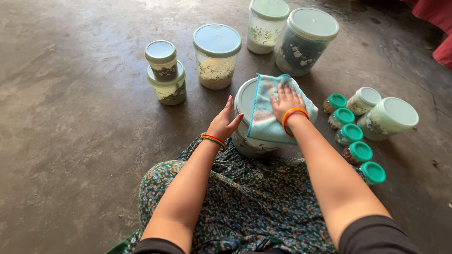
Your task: The person scoops grains into a large container, closes the lid, and wipes the container's exterior with a cloth. They rotate the container to clean all sides and then place it among other containers.
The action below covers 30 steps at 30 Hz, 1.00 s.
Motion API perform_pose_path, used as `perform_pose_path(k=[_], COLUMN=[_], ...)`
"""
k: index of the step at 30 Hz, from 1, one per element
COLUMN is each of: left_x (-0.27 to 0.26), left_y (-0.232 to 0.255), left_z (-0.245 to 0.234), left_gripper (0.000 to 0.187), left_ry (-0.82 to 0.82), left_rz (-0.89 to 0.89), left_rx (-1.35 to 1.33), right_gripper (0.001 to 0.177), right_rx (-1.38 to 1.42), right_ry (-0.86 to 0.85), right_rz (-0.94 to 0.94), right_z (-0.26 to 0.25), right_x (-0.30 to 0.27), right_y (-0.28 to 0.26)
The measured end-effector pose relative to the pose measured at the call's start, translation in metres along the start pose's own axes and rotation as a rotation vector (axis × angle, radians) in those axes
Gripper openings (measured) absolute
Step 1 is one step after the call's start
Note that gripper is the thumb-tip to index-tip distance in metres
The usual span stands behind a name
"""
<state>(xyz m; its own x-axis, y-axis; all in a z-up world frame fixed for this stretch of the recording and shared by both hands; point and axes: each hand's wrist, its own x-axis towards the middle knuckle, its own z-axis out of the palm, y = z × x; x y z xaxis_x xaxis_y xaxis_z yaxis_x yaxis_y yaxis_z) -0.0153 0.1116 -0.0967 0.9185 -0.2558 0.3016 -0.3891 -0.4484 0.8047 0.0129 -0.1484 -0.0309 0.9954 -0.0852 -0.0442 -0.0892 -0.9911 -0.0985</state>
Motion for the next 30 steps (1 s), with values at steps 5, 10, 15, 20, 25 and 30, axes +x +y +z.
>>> perform_pose_path(k=[5, 10, 15, 20, 25, 30], left_x=[-0.003, -0.005, -0.016, -0.013, -0.01, -0.003], left_y=[0.0, -0.003, 0.004, 0.009, 0.009, 0.005], left_z=[-0.002, -0.002, -0.012, -0.016, -0.015, -0.009], left_gripper=[0.088, 0.084, 0.081, 0.082, 0.08, 0.076], left_ry=[0.032, 0.067, 0.045, 0.109, 0.125, 0.184], left_rz=[0.012, 0.076, 0.027, 0.019, 0.037, 0.127], left_rx=[0.006, -0.03, -0.08, -0.035, -0.056, -0.082], right_gripper=[0.063, 0.053, 0.051, 0.05, 0.058, 0.074], right_rx=[0.032, 0.249, 0.98, 0.991, 0.257, -0.039], right_ry=[0.124, 0.089, -0.258, -0.057, 0.16, -0.079], right_rz=[-0.164, -0.326, -0.231, -0.156, -0.245, -0.06], right_z=[0.029, 0.023, -0.044, -0.096, -0.068, -0.026], right_x=[-0.038, -0.091, -0.084, -0.054, -0.034, -0.058], right_y=[0.013, -0.009, -0.021, -0.004, 0.003, -0.066])
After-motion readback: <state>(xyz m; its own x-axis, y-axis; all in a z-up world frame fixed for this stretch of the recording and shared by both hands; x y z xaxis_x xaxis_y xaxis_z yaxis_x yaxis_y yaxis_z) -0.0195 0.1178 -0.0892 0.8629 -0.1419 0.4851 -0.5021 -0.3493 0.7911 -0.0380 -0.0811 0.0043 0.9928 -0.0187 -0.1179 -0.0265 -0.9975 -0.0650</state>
